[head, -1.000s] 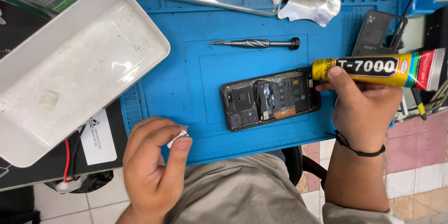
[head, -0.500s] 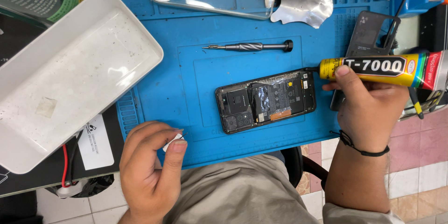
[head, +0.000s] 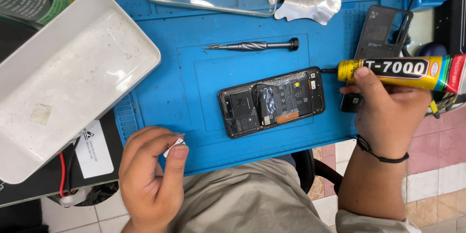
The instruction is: The person uses a blue electric screwdriver to remove screws from a disassembled smartphone and its black plastic frame. They then apply T-7000 adhesive from a tube onto the phone's internal chassis.
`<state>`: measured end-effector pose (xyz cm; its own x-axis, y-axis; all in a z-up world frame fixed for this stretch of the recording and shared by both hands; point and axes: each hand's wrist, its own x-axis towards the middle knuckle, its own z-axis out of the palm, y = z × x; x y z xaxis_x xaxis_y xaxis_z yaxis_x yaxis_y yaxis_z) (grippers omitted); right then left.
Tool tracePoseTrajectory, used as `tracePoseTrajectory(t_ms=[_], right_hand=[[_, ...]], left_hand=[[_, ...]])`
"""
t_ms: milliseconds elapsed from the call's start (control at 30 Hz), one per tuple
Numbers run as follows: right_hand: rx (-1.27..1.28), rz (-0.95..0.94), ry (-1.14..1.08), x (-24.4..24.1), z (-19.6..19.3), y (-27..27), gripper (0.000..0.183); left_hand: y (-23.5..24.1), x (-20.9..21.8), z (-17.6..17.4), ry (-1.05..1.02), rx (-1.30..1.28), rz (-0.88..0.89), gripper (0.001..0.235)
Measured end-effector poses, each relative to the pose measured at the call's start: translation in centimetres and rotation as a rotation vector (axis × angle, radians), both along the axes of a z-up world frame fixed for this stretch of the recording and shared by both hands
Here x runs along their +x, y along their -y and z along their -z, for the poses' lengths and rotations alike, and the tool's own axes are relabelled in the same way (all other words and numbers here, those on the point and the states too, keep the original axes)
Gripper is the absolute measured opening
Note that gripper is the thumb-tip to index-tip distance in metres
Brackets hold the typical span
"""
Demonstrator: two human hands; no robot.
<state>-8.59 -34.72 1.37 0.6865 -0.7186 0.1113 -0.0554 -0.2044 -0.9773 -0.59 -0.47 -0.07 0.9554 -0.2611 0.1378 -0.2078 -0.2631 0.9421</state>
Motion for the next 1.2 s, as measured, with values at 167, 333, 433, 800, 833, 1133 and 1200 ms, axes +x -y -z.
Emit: tracePoseTrajectory(t_ms=[167,333,433,800,833,1133,1200], right_hand=[[0.002,0.001,-0.013,-0.7,-0.2,-0.1,0.012],[0.018,0.012,0.002,-1.3,-0.1,-0.2,0.013],[0.016,0.010,-0.001,-1.7,-0.1,-0.2,0.011],[0.023,0.009,-0.049,-3.6,-0.2,-0.3,0.011],[0.023,0.005,-0.057,-3.7,-0.3,-0.3,0.011],[-0.027,-0.013,-0.140,-5.0,-0.7,-0.4,0.010],[-0.033,-0.012,-0.161,-5.3,-0.8,-0.4,0.012]], left_hand=[[0.0,-0.1,0.0,-0.001,0.014,-0.001,0.011],[0.1,-0.2,0.1,0.004,0.033,-0.011,0.011],[0.2,-0.3,0.1,0.010,0.035,-0.017,0.011],[0.2,-0.5,0.1,0.024,0.071,-0.033,0.011],[0.2,-0.5,0.1,0.022,0.072,-0.032,0.011],[0.4,-0.6,0.2,0.043,0.090,-0.040,0.010],[0.3,-0.6,0.2,0.034,0.098,-0.044,0.010]])
